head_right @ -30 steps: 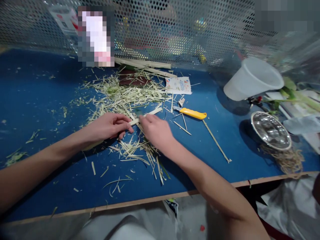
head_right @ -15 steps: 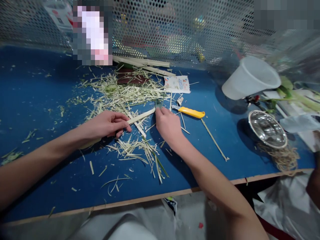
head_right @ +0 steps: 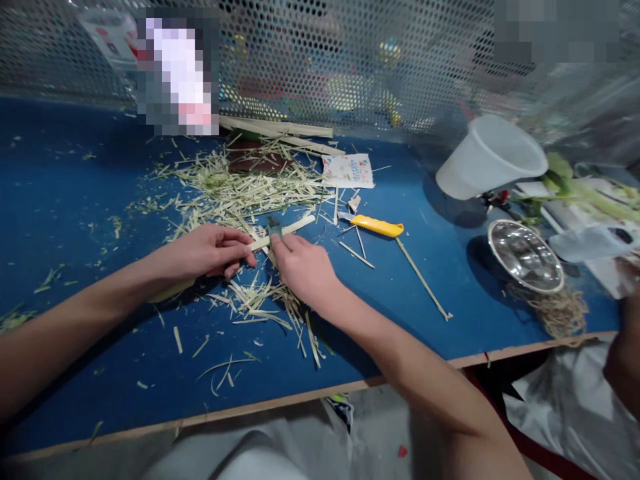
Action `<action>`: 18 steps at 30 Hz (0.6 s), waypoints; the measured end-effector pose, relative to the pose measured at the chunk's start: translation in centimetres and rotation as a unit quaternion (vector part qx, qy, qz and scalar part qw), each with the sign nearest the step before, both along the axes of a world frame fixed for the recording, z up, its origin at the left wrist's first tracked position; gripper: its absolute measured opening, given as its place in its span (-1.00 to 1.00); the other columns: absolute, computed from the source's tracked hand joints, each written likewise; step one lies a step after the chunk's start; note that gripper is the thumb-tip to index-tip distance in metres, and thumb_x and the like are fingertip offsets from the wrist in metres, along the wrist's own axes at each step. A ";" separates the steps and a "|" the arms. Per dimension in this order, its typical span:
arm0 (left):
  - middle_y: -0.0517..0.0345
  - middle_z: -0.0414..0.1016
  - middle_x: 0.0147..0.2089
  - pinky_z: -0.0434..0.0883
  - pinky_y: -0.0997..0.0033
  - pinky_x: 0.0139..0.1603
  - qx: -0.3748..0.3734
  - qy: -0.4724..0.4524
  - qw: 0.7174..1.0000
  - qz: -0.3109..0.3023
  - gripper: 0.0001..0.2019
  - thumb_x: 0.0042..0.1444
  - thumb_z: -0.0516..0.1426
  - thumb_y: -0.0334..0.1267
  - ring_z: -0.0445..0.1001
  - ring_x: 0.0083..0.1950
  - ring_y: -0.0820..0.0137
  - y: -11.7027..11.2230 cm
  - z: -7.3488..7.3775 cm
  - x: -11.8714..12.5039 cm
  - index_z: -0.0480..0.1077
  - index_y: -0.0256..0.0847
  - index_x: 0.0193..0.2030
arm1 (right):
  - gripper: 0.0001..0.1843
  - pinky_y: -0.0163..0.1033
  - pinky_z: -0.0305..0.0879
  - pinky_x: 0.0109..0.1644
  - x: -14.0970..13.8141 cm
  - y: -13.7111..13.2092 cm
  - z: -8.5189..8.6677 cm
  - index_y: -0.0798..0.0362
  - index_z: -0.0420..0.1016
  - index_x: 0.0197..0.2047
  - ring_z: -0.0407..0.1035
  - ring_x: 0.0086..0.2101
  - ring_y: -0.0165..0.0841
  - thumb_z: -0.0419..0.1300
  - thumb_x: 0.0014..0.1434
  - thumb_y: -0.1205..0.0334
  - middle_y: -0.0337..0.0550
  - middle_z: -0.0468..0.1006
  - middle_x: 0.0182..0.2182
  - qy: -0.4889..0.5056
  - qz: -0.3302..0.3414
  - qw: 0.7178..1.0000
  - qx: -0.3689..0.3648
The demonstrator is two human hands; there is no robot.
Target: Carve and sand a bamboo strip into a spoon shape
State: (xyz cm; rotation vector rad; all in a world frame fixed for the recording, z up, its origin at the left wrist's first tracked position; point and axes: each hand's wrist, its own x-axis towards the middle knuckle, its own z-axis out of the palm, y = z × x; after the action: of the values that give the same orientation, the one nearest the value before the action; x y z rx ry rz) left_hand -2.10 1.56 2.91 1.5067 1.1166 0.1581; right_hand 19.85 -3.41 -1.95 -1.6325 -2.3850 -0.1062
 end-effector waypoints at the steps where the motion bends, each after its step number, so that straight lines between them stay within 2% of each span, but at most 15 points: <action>1: 0.08 0.58 -0.38 0.16 0.49 -0.59 0.000 -0.002 1.000 0.000 -0.81 0.13 0.15 -0.18 0.33 -0.52 0.53 0.0 0.0 0.0 0.50 -0.23 -0.24 | -0.60 -0.23 -0.01 -0.40 0.2 0.2 0.0 0.10 0.52 0.13 0.34 -0.39 -0.38 -0.07 0.40 0.29 -0.09 0.55 -0.33 0.002 -0.010 1.000 -0.003; 4: 0.11 0.52 -0.47 0.17 0.48 -0.59 0.005 0.003 1.000 -0.001 -0.80 0.16 0.13 -0.15 0.32 -0.53 0.52 0.0 0.4 0.0 0.50 -0.23 -0.27 | -0.59 -0.21 -0.04 -0.40 1.5 1.0 -0.1 0.15 0.60 -0.13 0.32 -0.42 -0.38 -0.09 0.41 0.28 -0.03 0.55 -0.35 -0.016 -0.118 0.993 0.006; 5: 0.12 0.50 -0.50 0.15 0.47 -0.60 0.004 0.011 1.000 -0.006 -0.80 0.17 0.13 -0.15 0.30 -0.55 0.52 0.0 0.5 0.1 0.50 -0.23 -0.28 | -0.59 -0.20 -0.04 -0.39 2.0 1.3 -0.1 0.16 0.60 -0.14 0.33 -0.41 -0.36 -0.09 0.41 0.29 -0.01 0.56 -0.34 -0.024 -0.134 0.991 0.006; 9: 0.17 0.40 -0.61 0.12 0.43 -0.63 0.002 0.042 0.998 -0.045 -0.78 0.17 0.11 -0.14 0.24 -0.62 0.52 0.3 0.6 0.1 0.50 -0.22 -0.33 | -0.60 -0.20 -0.01 -0.39 2.6 1.4 -0.2 0.15 0.58 -0.05 0.37 -0.38 -0.34 -0.09 0.40 0.28 0.01 0.57 -0.30 -0.016 -0.123 0.992 0.003; 11: 0.14 0.46 -0.56 0.15 0.41 -0.60 0.008 0.041 0.998 -0.048 -0.77 0.17 0.11 -0.12 0.29 -0.59 0.50 0.4 0.5 0.0 0.50 -0.20 -0.33 | -0.58 -0.21 0.04 -0.37 2.6 1.3 -0.1 0.15 0.59 -0.03 0.38 -0.38 -0.33 -0.10 0.42 0.25 0.01 0.57 -0.30 0.004 -0.128 0.992 0.015; 15: 0.08 0.62 -0.30 0.24 0.40 -0.53 0.015 0.022 0.998 -0.061 -0.78 0.20 0.09 -0.11 0.37 -0.51 0.49 0.5 0.2 -0.3 0.49 -0.17 -0.23 | -0.55 -0.21 0.13 -0.33 2.9 1.3 0.0 0.14 0.58 0.04 0.41 -0.36 -0.32 -0.11 0.42 0.21 0.02 0.58 -0.28 0.042 -0.129 0.990 0.047; 18: 0.08 0.64 -0.20 0.31 0.40 -0.44 0.066 0.045 0.993 -0.091 -0.77 0.22 0.08 -0.09 0.46 -0.45 0.46 0.6 0.1 -0.6 0.47 -0.14 -0.16 | -0.54 -0.22 0.12 -0.34 2.9 1.3 -0.1 0.13 0.58 0.07 0.41 -0.36 -0.33 -0.11 0.43 0.19 0.00 0.57 -0.31 0.046 -0.105 0.992 0.046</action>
State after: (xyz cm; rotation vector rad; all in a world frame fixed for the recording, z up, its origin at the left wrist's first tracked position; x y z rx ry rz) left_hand -2.67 2.11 3.05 1.7400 1.0497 0.0401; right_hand 22.74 -2.12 -2.04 -1.7980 -2.1042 -0.1735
